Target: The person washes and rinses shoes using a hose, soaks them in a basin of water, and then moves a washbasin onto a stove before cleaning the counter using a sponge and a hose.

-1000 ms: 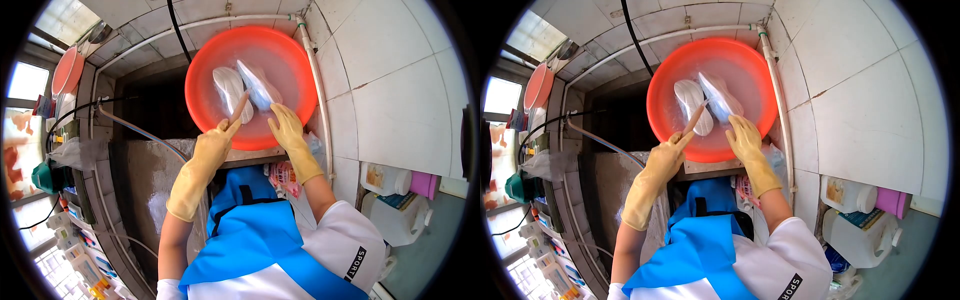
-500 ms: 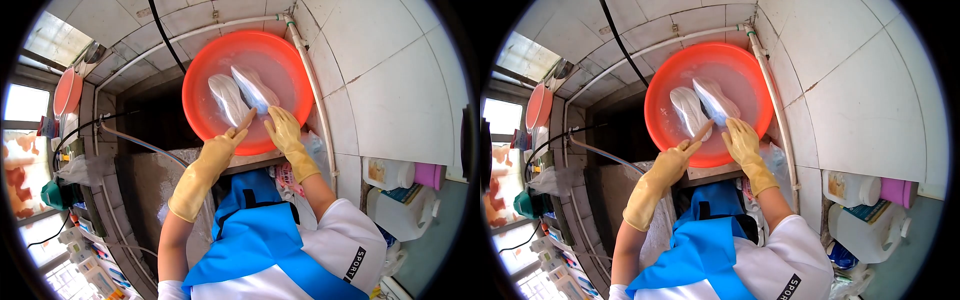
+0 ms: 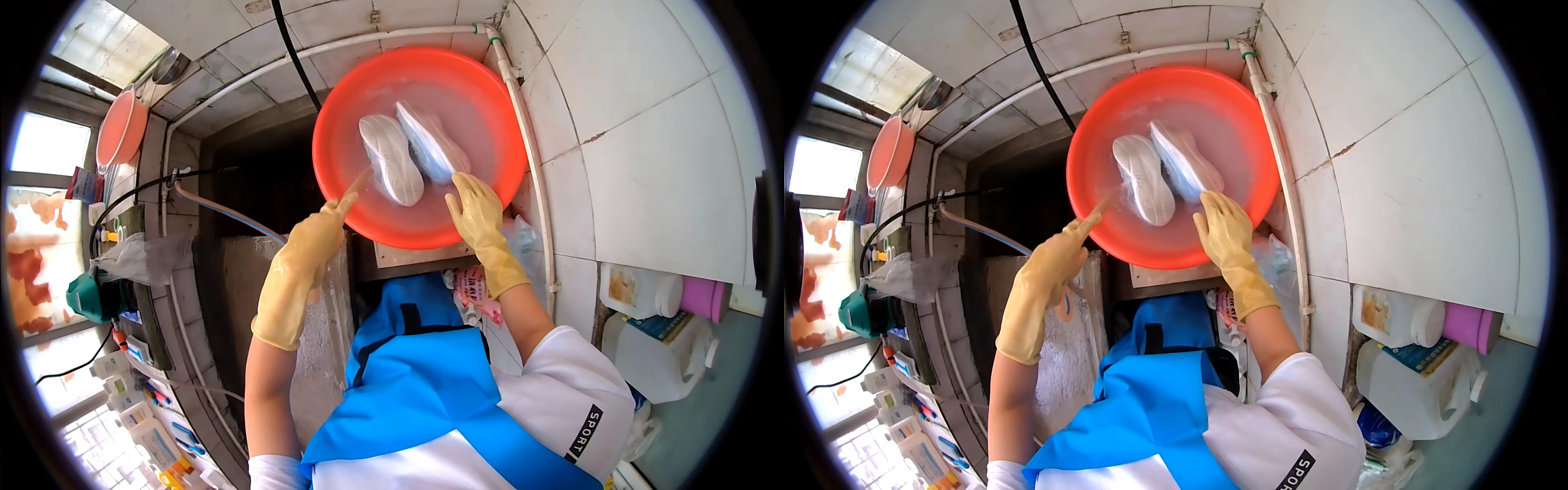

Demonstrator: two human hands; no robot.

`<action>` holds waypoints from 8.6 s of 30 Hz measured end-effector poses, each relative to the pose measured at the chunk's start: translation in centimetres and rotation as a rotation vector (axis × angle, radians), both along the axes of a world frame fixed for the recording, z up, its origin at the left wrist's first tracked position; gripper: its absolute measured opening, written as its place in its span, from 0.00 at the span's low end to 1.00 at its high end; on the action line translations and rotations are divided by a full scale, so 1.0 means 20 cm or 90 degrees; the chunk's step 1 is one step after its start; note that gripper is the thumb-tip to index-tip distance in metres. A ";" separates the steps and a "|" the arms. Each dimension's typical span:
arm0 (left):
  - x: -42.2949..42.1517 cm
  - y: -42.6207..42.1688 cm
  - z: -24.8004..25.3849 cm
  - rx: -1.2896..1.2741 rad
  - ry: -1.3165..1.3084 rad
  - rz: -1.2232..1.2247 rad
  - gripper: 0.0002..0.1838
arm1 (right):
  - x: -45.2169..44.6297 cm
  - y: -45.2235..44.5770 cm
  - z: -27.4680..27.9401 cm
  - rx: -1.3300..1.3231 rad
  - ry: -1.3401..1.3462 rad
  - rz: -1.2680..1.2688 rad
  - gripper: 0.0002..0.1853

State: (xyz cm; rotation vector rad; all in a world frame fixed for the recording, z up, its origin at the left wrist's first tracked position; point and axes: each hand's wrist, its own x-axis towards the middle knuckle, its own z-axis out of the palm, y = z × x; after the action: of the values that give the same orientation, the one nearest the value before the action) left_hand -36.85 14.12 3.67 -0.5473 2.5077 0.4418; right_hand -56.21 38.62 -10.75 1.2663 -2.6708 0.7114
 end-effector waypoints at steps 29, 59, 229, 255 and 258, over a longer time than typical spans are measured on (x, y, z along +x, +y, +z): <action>0.37 0.20 -0.05 0.085 0.051 -0.071 0.33 | 0.00 0.00 -0.04 -0.004 0.021 0.007 0.19; 0.19 0.24 -0.06 0.064 0.050 -0.085 0.38 | -0.01 -0.01 -0.05 -0.056 0.008 -0.038 0.16; 0.33 0.31 -0.27 0.124 0.062 0.089 0.39 | -0.86 -0.75 -0.32 0.464 0.003 0.033 0.46; 0.30 0.32 -0.34 0.098 0.081 0.043 0.39 | -0.96 -0.31 -0.12 -0.057 -0.467 -0.256 0.22; 0.29 0.33 -0.30 0.091 0.082 0.042 0.39 | -0.69 -0.32 -0.01 -0.039 -0.241 -0.099 0.26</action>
State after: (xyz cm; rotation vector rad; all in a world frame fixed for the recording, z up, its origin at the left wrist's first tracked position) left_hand -31.07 20.65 -2.40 -0.5621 2.5600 0.6951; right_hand -70.02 32.20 -10.92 0.9760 -2.9680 1.0945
